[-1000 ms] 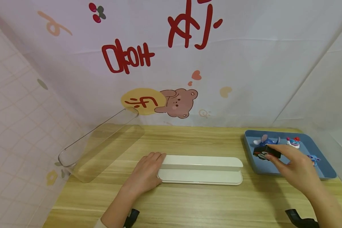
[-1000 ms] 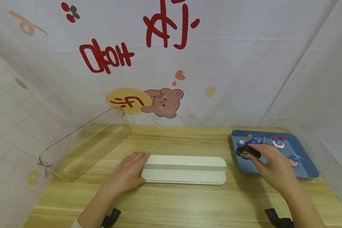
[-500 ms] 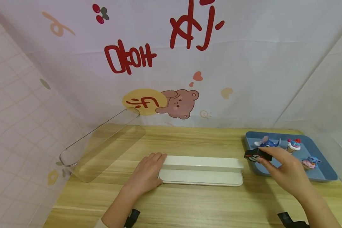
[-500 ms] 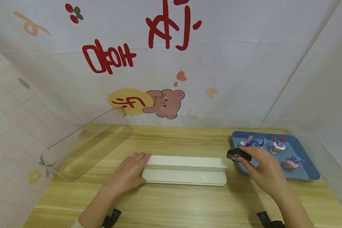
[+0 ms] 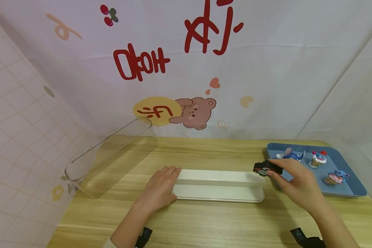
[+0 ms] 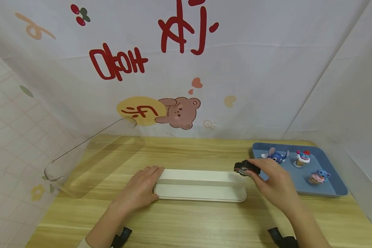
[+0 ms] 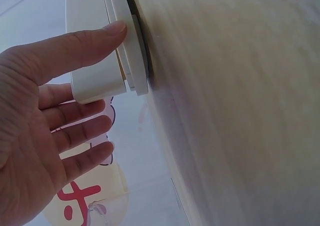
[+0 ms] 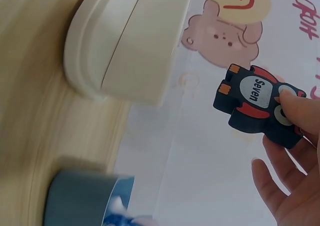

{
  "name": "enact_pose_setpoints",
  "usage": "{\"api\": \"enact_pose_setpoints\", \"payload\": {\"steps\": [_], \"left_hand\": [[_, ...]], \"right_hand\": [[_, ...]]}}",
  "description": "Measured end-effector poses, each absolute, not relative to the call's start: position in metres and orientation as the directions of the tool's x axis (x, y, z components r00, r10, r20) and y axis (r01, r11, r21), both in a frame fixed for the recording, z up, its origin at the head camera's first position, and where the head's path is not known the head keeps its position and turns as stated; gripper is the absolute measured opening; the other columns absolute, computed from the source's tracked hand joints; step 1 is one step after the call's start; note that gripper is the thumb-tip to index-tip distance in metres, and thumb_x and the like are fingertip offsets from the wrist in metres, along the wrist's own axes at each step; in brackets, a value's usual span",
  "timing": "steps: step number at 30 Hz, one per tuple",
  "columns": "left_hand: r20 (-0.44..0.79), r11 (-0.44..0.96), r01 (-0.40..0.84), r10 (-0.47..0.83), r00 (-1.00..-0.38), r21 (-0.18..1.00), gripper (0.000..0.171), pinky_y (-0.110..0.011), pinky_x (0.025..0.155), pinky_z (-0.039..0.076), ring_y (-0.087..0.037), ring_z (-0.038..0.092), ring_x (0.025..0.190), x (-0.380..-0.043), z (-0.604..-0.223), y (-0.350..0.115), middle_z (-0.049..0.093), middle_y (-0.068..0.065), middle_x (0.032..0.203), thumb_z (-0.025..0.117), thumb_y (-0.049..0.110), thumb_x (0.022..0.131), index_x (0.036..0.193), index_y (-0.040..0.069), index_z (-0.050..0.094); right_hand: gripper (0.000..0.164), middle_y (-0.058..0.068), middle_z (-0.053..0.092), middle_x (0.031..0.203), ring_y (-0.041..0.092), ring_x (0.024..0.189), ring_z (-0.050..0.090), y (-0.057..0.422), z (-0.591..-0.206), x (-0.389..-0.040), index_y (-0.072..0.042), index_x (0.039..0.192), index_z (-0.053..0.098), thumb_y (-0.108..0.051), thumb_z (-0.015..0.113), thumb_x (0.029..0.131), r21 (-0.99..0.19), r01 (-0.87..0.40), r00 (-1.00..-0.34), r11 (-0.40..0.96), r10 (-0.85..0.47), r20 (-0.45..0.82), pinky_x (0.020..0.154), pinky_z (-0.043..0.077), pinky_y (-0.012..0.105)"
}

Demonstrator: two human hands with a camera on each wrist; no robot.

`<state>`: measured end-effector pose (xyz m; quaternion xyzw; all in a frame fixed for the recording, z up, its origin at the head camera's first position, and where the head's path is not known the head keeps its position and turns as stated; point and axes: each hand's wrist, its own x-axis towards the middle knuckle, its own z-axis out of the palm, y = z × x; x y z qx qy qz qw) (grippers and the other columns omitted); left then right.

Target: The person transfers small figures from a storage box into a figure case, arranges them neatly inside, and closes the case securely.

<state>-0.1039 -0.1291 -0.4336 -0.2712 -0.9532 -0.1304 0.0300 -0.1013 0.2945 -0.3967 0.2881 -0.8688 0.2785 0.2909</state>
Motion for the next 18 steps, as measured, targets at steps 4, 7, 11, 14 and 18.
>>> {"api": "enact_pose_setpoints", "payload": {"steps": [4, 7, 11, 14, 18], "left_hand": [[0.128, 0.818, 0.524, 0.508, -0.852, 0.237, 0.093, -0.049, 0.099, 0.052, -0.03, 0.059, 0.12, -0.104, -0.433, -0.13, 0.063, -0.012, 0.134, 0.101, 0.014, 0.065, 0.144, -0.002, 0.056], [0.127, 0.818, 0.524, 0.509, -0.851, 0.238, 0.092, -0.048, 0.098, 0.052, -0.03, 0.059, 0.12, -0.104, -0.433, -0.129, 0.063, -0.012, 0.134, 0.101, 0.016, 0.065, 0.144, -0.002, 0.056], [0.124, 0.82, 0.523, 0.509, -0.852, 0.231, 0.092, -0.048, 0.098, 0.052, -0.03, 0.059, 0.12, -0.105, -0.434, -0.129, 0.063, -0.013, 0.134, 0.1, 0.017, 0.066, 0.144, -0.002, 0.056], [0.125, 0.822, 0.522, 0.507, -0.853, 0.228, 0.092, -0.049, 0.098, 0.052, -0.03, 0.058, 0.12, -0.105, -0.435, -0.129, 0.063, -0.013, 0.134, 0.101, 0.017, 0.066, 0.144, -0.002, 0.056], [0.127, 0.822, 0.521, 0.505, -0.854, 0.231, 0.093, -0.05, 0.099, 0.052, -0.03, 0.059, 0.12, -0.105, -0.434, -0.129, 0.063, -0.013, 0.134, 0.101, 0.017, 0.065, 0.144, -0.002, 0.056]], "right_hand": [[0.034, 0.008, 0.075, 0.104, 0.003, 0.101, 0.062, 0.284, -0.394, -0.103, -0.001, 0.117, 0.077, -0.018, 0.085, 0.089, -0.346, -0.668, -0.68, 0.659, -0.352, 0.643, 0.088, 0.044, 0.01], [0.051, 0.007, 0.075, 0.106, 0.003, 0.1, 0.063, 0.278, -0.392, -0.104, -0.001, 0.117, 0.076, 0.009, 0.088, 0.068, -0.354, -0.665, -0.689, 0.657, -0.358, 0.63, 0.087, 0.045, 0.011], [0.048, 0.006, 0.075, 0.108, 0.005, 0.1, 0.063, 0.269, -0.391, -0.105, -0.002, 0.117, 0.076, 0.004, 0.09, 0.072, -0.362, -0.665, -0.695, 0.653, -0.364, 0.62, 0.085, 0.046, 0.012], [0.036, 0.005, 0.075, 0.108, 0.007, 0.101, 0.064, 0.262, -0.391, -0.106, -0.003, 0.118, 0.076, -0.014, 0.087, 0.086, -0.368, -0.683, -0.683, 0.631, -0.373, 0.628, 0.084, 0.047, 0.014], [0.04, 0.002, 0.074, 0.108, 0.009, 0.099, 0.064, 0.252, -0.393, -0.107, -0.005, 0.119, 0.076, -0.04, 0.071, 0.1, -0.377, -0.715, -0.657, 0.589, -0.382, 0.65, 0.085, 0.047, 0.013]]}}
